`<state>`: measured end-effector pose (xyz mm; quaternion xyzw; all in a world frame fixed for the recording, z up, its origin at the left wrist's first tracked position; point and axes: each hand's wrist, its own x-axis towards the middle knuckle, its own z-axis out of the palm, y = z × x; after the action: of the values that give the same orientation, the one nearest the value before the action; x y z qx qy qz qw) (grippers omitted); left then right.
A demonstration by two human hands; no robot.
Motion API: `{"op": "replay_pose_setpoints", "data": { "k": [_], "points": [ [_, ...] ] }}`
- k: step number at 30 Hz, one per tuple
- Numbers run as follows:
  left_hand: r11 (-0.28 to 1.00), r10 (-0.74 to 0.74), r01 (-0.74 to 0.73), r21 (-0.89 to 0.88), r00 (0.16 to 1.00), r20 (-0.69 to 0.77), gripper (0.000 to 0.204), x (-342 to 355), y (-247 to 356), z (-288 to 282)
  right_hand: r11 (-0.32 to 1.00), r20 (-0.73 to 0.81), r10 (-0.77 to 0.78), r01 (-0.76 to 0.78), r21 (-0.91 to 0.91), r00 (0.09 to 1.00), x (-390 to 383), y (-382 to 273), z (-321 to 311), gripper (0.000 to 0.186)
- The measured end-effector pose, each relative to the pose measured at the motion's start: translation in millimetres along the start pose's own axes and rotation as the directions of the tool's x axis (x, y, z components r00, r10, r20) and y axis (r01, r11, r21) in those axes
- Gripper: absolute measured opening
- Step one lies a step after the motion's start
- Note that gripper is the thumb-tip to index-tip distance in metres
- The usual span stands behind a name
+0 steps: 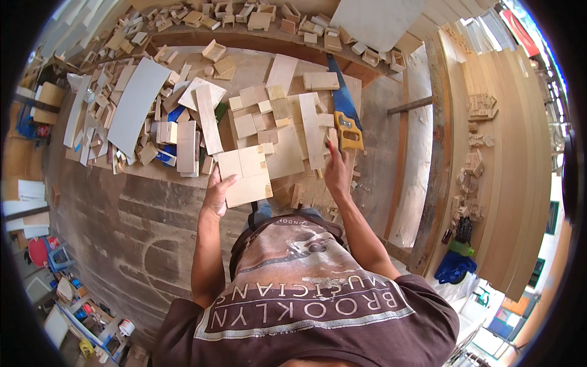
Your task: The person marks a line on a small block of wood with a pencil and then uses a hand saw to cut through the wood on a workbench.
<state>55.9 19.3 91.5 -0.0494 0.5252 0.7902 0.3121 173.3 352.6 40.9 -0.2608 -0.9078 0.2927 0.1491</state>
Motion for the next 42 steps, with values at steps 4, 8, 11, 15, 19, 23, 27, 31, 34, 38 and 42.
{"op": "replay_pose_setpoints", "data": {
  "k": [4, 8, 11, 15, 19, 23, 27, 31, 34, 38, 42],
  "points": [
    [0.999, 0.030, -0.025, 0.033, 0.987, -0.155, 0.049, -25, -17, 30, 1.000, 0.098, 0.022, -0.023, 0.001, 0.995, 62, -11, 49, 0.053],
    [0.994, 0.052, -0.078, -0.072, 0.948, -0.315, 0.041, -56, -49, 55, 0.989, 0.112, -0.148, 0.145, 0.033, 0.983, 89, -7, 94, 0.051],
    [0.996, 0.083, -0.092, -0.006, 0.925, -0.371, 0.045, -77, -75, 57, 0.984, 0.112, -0.170, 0.176, -0.039, 0.979, 84, -27, 79, 0.052],
    [0.993, 0.096, -0.116, -0.017, 0.888, -0.450, 0.042, -97, -85, 76, 0.978, 0.162, -0.206, 0.209, -0.003, 0.965, 89, -9, 53, 0.042],
    [0.992, 0.074, -0.116, -0.053, 0.861, -0.503, 0.041, -113, -94, 95, 0.965, 0.316, -0.262, 0.244, 0.095, 0.912, 90, -7, 34, 0.035],
    [0.989, 0.075, -0.126, -0.075, 0.875, -0.477, 0.042, -118, -100, 114, 0.949, 0.343, -0.311, 0.273, 0.155, 0.886, 83, -16, 45, 0.044],
    [0.992, 0.116, -0.123, 0.013, 0.883, -0.455, 0.046, -117, -108, 126, 0.907, 0.313, -0.406, 0.419, 0.027, 0.859, 90, -17, 32, 0.044],
    [0.993, 0.109, -0.120, 0.002, 0.890, -0.443, 0.047, -121, -106, 147, 0.957, 0.192, -0.277, 0.288, -0.033, 0.941, 102, 53, 3, 0.030],
    [0.991, 0.100, -0.125, -0.039, 0.916, -0.389, 0.048, -125, -108, 156, 0.964, 0.264, -0.106, 0.164, -0.210, 0.959, 84, 91, -45, 0.043],
    [0.995, 0.055, -0.078, -0.070, 0.956, -0.288, 0.052, -119, -107, 167, 0.840, 0.303, -0.298, 0.400, -0.367, 0.905, 74, 135, -39, 0.049],
    [0.997, 0.037, -0.052, -0.063, 0.975, -0.219, 0.063, -113, -103, 179, 0.793, 0.321, -0.458, 0.544, -0.274, 0.829, 96, 143, -33, 0.042]
  ]
}}
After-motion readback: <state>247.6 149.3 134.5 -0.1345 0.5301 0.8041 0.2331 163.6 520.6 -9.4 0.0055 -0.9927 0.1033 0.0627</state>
